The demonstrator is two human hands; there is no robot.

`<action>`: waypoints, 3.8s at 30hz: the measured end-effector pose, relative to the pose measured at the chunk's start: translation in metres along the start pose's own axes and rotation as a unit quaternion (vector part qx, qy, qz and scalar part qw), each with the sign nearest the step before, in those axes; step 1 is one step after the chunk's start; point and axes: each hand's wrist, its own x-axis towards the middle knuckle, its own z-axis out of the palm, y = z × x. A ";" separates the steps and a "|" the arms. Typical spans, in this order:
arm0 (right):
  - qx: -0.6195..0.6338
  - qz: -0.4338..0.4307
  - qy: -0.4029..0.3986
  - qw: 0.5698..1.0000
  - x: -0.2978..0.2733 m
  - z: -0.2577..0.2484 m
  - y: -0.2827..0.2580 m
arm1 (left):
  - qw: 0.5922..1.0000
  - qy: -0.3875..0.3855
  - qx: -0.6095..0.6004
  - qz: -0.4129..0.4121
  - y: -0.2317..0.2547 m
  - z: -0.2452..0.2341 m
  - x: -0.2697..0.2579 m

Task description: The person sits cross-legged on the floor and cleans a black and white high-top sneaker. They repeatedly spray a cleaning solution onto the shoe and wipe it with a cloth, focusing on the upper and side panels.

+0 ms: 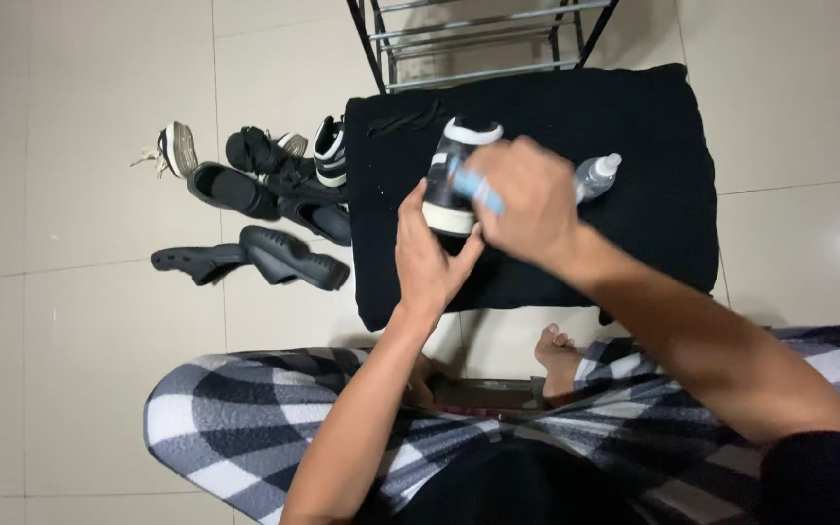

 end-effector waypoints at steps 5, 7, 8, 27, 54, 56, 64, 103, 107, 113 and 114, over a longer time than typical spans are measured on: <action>-0.023 -0.012 -0.044 0.999 0.002 -0.002 0.009 | 0.999 0.008 0.007 0.032 -0.006 0.001 -0.001; -0.045 -0.007 -0.039 0.998 0.004 -0.003 0.009 | 0.999 0.010 0.019 0.030 -0.004 0.001 -0.006; -0.034 -0.016 -0.036 0.999 0.004 -0.004 0.006 | 1.000 0.008 0.018 0.024 -0.003 0.001 -0.005; -0.034 0.078 -0.034 0.996 0.002 -0.009 0.013 | 0.999 -0.018 -0.021 -0.036 -0.003 -0.003 0.002; 0.823 0.476 0.020 0.311 -0.110 0.016 0.031 | 0.994 0.032 -0.092 -0.058 -0.017 -0.011 0.003; 0.779 0.450 0.012 0.436 -0.112 0.012 0.028 | 0.994 0.034 -0.086 -0.054 -0.016 -0.011 0.003; 0.794 0.419 0.041 0.438 -0.102 0.006 0.023 | 0.994 0.030 -0.084 -0.054 -0.015 -0.011 0.003; 0.559 0.614 -0.144 0.539 -0.175 0.037 0.074 | 0.992 0.034 -0.107 -0.064 -0.021 -0.013 0.002; 0.246 0.658 -0.240 0.670 -0.164 0.027 0.082 | 0.990 0.032 -0.118 -0.075 -0.021 -0.015 0.003; 0.057 0.643 -0.346 0.681 -0.147 0.012 0.077 | 0.991 0.025 -0.112 -0.075 -0.022 -0.013 0.002; 0.061 0.644 -0.344 0.680 -0.148 0.011 0.077 | 0.992 0.023 -0.100 -0.069 -0.022 -0.013 0.002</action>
